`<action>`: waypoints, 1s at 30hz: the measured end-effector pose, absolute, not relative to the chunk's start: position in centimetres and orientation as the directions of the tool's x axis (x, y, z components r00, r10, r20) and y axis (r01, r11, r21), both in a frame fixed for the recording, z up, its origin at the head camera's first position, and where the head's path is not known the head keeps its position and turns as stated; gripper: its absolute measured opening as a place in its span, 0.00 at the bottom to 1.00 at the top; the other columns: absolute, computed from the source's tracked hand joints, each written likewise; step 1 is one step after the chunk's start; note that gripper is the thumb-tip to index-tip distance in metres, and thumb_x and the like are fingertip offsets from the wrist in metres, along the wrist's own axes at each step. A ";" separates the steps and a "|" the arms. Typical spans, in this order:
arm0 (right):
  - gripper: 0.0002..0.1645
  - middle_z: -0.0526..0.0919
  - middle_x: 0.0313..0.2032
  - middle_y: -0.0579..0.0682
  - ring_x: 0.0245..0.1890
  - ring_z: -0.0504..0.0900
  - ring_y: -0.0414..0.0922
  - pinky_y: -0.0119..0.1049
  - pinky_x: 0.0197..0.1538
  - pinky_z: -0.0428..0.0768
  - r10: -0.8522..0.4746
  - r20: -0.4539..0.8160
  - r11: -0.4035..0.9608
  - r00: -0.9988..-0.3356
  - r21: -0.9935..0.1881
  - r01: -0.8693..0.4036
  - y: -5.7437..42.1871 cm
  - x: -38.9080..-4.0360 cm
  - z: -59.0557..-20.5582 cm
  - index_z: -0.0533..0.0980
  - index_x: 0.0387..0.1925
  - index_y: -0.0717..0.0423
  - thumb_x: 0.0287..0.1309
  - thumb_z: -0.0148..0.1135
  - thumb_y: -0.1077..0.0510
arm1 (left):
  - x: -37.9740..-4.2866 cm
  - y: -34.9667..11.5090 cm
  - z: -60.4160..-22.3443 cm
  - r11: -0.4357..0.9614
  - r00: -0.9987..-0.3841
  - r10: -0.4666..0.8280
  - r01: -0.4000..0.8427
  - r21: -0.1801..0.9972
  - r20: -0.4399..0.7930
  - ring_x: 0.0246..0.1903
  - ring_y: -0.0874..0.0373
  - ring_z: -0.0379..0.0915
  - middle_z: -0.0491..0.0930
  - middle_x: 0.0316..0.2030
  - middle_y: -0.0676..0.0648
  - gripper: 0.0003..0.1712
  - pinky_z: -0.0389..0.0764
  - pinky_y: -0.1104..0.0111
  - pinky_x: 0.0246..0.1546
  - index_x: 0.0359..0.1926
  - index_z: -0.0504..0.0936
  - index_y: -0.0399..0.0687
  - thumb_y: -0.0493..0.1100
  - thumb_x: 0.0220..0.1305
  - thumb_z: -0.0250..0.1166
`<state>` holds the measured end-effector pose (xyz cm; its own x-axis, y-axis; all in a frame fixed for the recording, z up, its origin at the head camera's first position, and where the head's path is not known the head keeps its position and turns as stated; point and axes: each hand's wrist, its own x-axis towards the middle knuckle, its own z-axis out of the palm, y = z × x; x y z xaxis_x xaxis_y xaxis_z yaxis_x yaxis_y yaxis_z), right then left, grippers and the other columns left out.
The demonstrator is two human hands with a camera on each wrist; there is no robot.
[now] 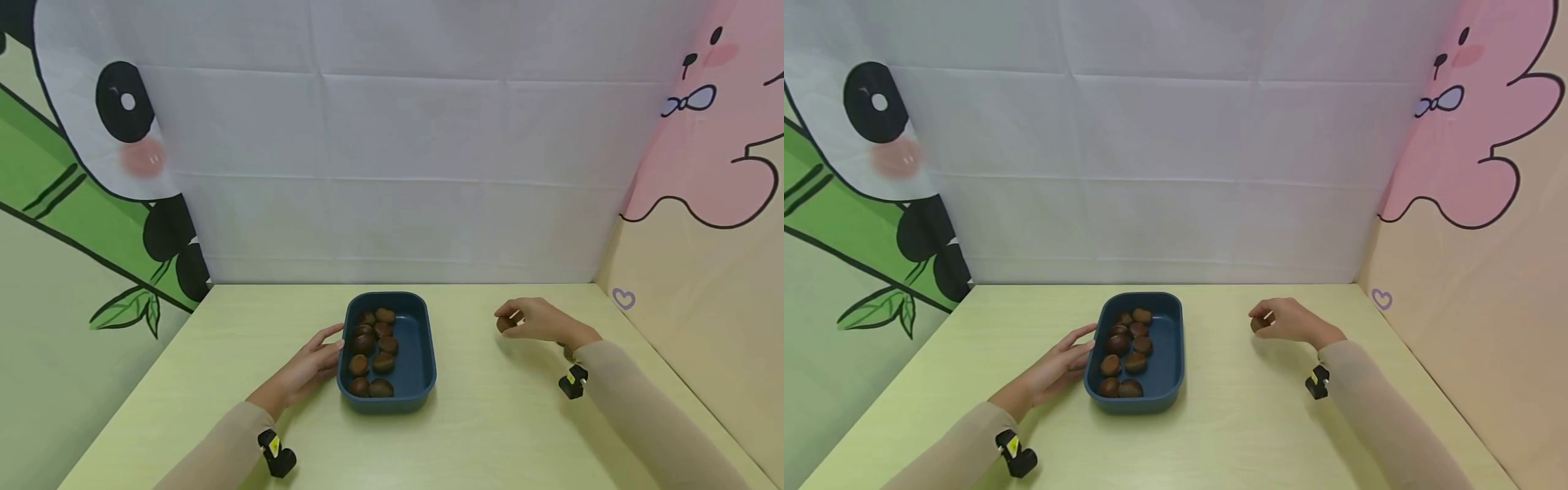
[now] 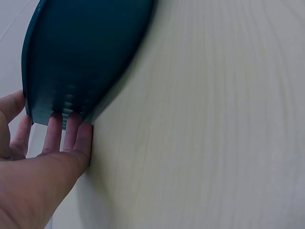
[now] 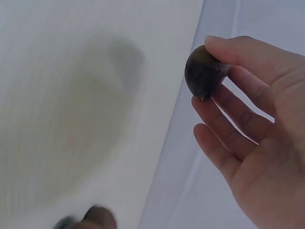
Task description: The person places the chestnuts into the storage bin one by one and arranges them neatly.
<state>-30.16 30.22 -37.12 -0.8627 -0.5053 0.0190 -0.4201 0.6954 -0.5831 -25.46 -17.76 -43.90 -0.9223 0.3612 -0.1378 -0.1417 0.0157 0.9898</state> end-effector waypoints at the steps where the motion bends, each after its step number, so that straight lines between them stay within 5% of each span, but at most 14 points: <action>1: 0.21 0.84 0.46 0.48 0.46 0.84 0.48 0.49 0.53 0.79 -0.521 0.025 0.683 -0.853 -0.587 -0.434 29.6 -30.1 -36.9 0.80 0.54 0.60 0.58 0.71 0.60 | -25.5 -17.7 -43.9 0.013 -0.923 0.360 -0.144 0.990 -0.139 0.63 0.44 0.70 0.63 0.66 0.32 0.36 0.64 0.50 0.67 0.78 0.50 0.53 0.50 0.78 0.54; 14: 0.21 0.82 0.48 0.43 0.47 0.83 0.43 0.55 0.55 0.77 -0.708 0.064 0.531 -0.703 -0.608 -0.590 21.1 -28.9 -34.1 0.80 0.55 0.53 0.60 0.70 0.58 | -25.6 -17.8 -44.0 0.007 -0.922 0.361 -0.144 0.990 -0.137 0.63 0.45 0.71 0.64 0.67 0.32 0.35 0.65 0.50 0.66 0.78 0.50 0.52 0.50 0.78 0.53; 30: 0.21 0.80 0.48 0.36 0.45 0.79 0.36 0.36 0.50 0.80 -0.856 -0.038 0.445 -0.516 -0.562 -0.697 13.5 -27.2 -36.2 0.80 0.53 0.49 0.59 0.74 0.53 | -25.4 -17.8 -43.9 0.003 -0.920 0.365 -0.154 0.988 -0.144 0.64 0.44 0.70 0.64 0.68 0.33 0.36 0.65 0.51 0.67 0.78 0.50 0.54 0.51 0.78 0.54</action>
